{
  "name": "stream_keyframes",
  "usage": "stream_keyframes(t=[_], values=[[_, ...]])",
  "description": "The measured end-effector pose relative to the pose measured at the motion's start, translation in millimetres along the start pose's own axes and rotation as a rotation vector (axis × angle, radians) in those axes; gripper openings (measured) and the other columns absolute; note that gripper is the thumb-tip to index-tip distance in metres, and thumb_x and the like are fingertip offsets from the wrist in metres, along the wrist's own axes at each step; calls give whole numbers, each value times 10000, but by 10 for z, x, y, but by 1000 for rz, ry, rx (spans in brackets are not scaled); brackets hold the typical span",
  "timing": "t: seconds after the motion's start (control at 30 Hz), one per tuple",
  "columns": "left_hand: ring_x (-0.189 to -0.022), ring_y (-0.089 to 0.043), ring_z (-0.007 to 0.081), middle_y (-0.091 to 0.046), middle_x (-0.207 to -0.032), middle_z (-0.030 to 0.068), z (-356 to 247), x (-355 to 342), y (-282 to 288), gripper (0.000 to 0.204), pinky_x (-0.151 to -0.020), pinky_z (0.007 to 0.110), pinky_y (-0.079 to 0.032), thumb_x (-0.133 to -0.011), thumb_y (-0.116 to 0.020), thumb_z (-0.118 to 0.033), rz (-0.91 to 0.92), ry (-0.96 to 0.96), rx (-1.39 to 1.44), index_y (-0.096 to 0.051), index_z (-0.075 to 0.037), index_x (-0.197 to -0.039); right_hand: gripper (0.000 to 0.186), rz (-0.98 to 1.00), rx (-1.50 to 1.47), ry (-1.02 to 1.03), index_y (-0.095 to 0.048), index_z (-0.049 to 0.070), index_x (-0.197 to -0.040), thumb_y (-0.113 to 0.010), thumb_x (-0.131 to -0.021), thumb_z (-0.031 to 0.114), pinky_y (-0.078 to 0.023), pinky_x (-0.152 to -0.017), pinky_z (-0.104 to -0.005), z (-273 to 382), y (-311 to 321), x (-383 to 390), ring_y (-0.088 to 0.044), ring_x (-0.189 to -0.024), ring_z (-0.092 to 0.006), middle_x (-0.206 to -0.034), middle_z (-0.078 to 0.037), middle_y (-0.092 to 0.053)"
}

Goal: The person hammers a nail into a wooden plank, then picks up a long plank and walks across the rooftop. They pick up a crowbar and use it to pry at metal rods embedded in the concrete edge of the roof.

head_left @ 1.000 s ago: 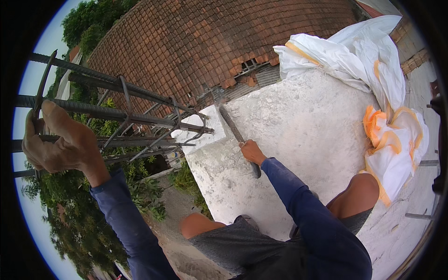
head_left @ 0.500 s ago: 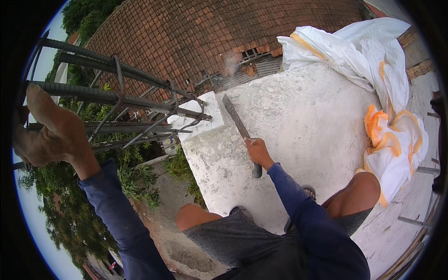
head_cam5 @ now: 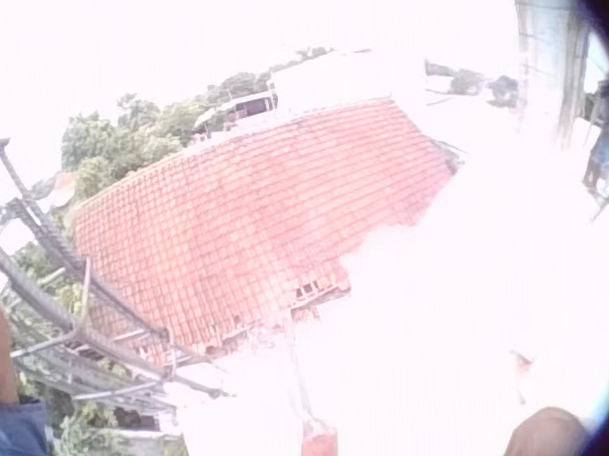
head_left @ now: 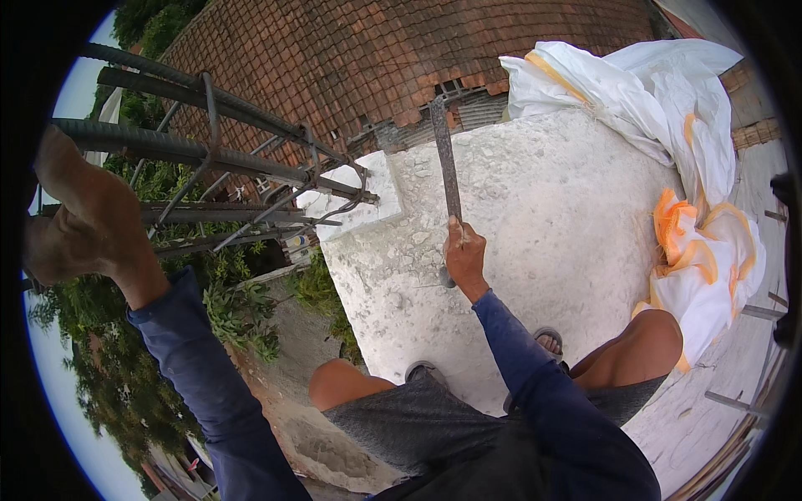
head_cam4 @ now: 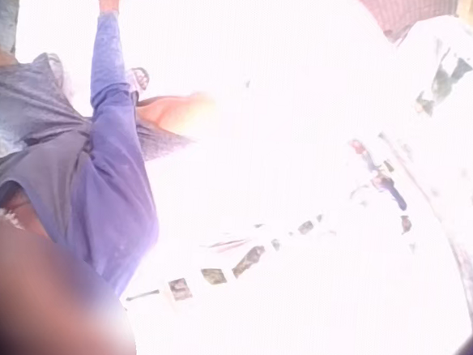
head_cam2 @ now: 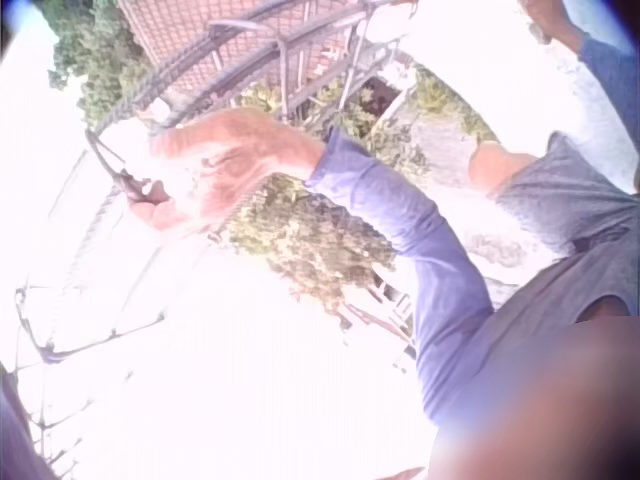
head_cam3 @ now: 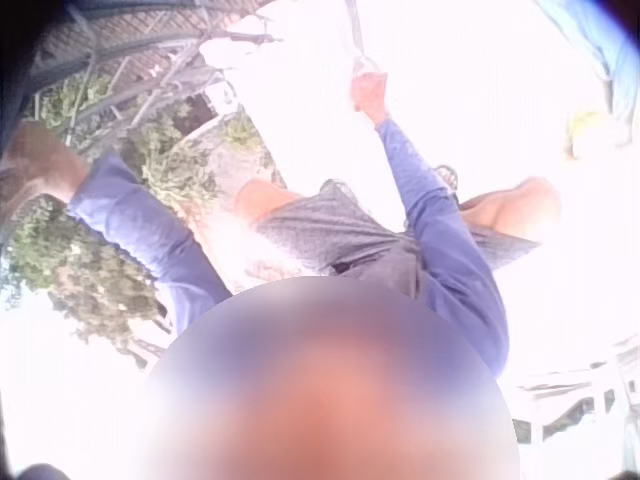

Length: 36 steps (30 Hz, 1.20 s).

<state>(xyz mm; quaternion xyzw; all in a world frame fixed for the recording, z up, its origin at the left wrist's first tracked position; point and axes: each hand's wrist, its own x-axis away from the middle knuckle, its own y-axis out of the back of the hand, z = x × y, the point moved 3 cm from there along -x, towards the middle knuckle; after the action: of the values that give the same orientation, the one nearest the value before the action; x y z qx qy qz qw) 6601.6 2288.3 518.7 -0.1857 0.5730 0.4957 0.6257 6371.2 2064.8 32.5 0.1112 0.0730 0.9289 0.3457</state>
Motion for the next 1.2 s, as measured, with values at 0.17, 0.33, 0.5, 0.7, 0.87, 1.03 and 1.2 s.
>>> stream_keyframes(t=[0.17, 0.33, 0.5, 0.7, 0.87, 1.03, 1.2], values=[[-848, -663, 181, -689, -955, 103, -3, 10, 35, 304, -684, 327, -531, -916, -696, -185, -170, -143, -91, -665, 16, -1142, 424, 237, 142, -259, -607, -60, -851, -521, -1049, 305, -435, -525, -428, -98, -95, 113, -519, -470, -284, -565, -158, -580], [-845, -660, 173, -689, -951, 99, -141, -46, 37, 311, -690, 316, -528, -924, -692, -186, -138, -218, -102, -654, 22, -1152, 511, 267, 169, -278, -604, -45, -741, -506, -1050, 351, -436, -525, -431, -100, -22, 53, -535, -476, -261, -532, -133, -544], [-842, -657, 165, -690, -947, 96, -167, -30, 60, 319, -695, 304, -526, -931, -688, -187, -171, -144, -127, -644, 28, -1162, 532, -274, -366, 73, -627, -37, -756, -458, -1072, 357, -451, -491, -392, 8, 140, -108, -546, -452, -252, -576, -172, -575], [-838, -653, 156, -691, -942, 91, -136, -57, 62, 328, -702, 291, -523, -940, -684, -188, -243, -157, -130, -631, 36, -1174, 451, 456, 428, -154, -666, -52, -821, -441, -1058, 260, -494, -606, -494, -138, -68, -85, -620, -663, -485, -714, -315, -624], [-834, -650, 148, -691, -937, 88, -196, -51, 68, 336, -708, 280, -520, -948, -680, -189, -152, -136, -154, -620, 42, -1185, 466, -97, 57, -24, -663, -58, -825, -461, -1054, 294, -495, -682, -512, -84, 74, -33, -653, -755, -470, -727, -306, -632], [-831, -647, 141, -692, -933, 84, -163, -50, 45, 344, -713, 269, -517, -955, -677, -190, -181, -150, -170, -609, 49, -1195, 448, 260, 257, -192, -645, -74, -807, -496, -1048, 273, -486, -606, -472, -148, -37, 243, -644, -680, -417, -666, -269, -618], [-816, -645, 136, -701, -907, 83, 159, 57, 0, 371, -719, 272, -519, -950, -693, -235, 78, -28, -125, -617, 45, -1181, 472, 84, 233, -81, -621, -69, -764, -510, -1054, 287, -449, -517, -430, -134, 41, 289, -560, -504, -342, -599, -225, -582]])
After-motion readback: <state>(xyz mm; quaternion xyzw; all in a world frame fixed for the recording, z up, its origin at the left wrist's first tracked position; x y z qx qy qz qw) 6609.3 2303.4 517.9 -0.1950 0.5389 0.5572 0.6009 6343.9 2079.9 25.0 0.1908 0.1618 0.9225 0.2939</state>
